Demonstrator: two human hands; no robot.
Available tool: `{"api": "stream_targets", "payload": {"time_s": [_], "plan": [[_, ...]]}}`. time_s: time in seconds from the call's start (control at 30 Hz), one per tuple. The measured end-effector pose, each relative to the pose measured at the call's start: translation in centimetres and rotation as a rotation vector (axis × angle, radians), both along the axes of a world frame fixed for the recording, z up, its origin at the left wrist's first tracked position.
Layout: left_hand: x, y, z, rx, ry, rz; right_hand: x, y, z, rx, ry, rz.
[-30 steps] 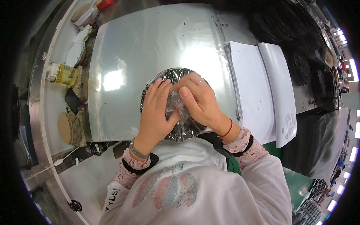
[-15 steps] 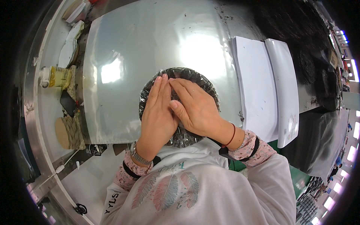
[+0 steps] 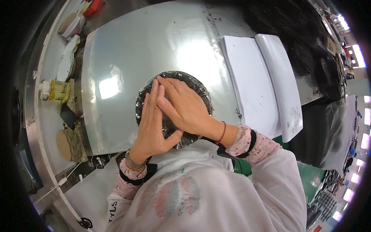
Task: The person repeatedly places a dark, round food item into a metal ring mold on a stainless steel table, presses it down, wraps it in plastic film, and applies a round paper label. The process is repeated multiple times with new items and fresh plastic film.
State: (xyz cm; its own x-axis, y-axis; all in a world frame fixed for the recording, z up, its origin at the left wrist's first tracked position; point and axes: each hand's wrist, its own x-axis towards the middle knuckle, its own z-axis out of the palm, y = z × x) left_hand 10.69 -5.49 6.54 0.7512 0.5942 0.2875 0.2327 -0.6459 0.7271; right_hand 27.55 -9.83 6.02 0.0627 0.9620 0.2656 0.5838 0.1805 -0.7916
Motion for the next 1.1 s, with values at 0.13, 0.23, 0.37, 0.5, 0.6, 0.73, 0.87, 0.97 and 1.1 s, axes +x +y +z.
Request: {"api": "stream_targets", "payload": {"time_s": [0.13,0.23,0.37,0.5,0.6,0.73,0.87,0.97,1.1], "plan": [[0.7,-0.6,-0.9,0.177,0.260,-0.035,-0.6,0.3,0.8,-0.145,0.541,-0.187],[1.3,-0.8,-0.6,0.231,0.339,-0.043,-0.2,1.0,0.2,-0.127,0.794,-0.226],[1.5,-0.8,-0.8,0.270,0.319,-0.023,0.9,1.4,-0.1,-0.108,1.189,-0.204],[1.7,-1.1,-0.2,0.246,0.302,-0.016,7.0,-4.4,1.2,0.040,0.828,-0.314],[1.6,-1.2,-0.6,0.239,0.292,-0.010,14.7,-14.1,-1.0,0.179,-0.245,-0.673],[1.9,-1.2,-0.3,0.264,0.294,-0.040,20.6,-30.2,-6.2,-0.132,-0.982,-0.986],[1.8,-1.3,-0.5,0.288,0.300,-0.048,22.2,-34.2,-9.0,-0.082,-0.993,-0.955],[1.7,-1.2,-0.5,0.295,0.300,-0.048,22.2,-33.8,-8.5,-0.038,-0.922,-0.976],[1.7,-1.3,-0.4,0.289,0.294,-0.045,21.3,-32.3,-6.9,-0.070,-0.836,-1.005]]}}
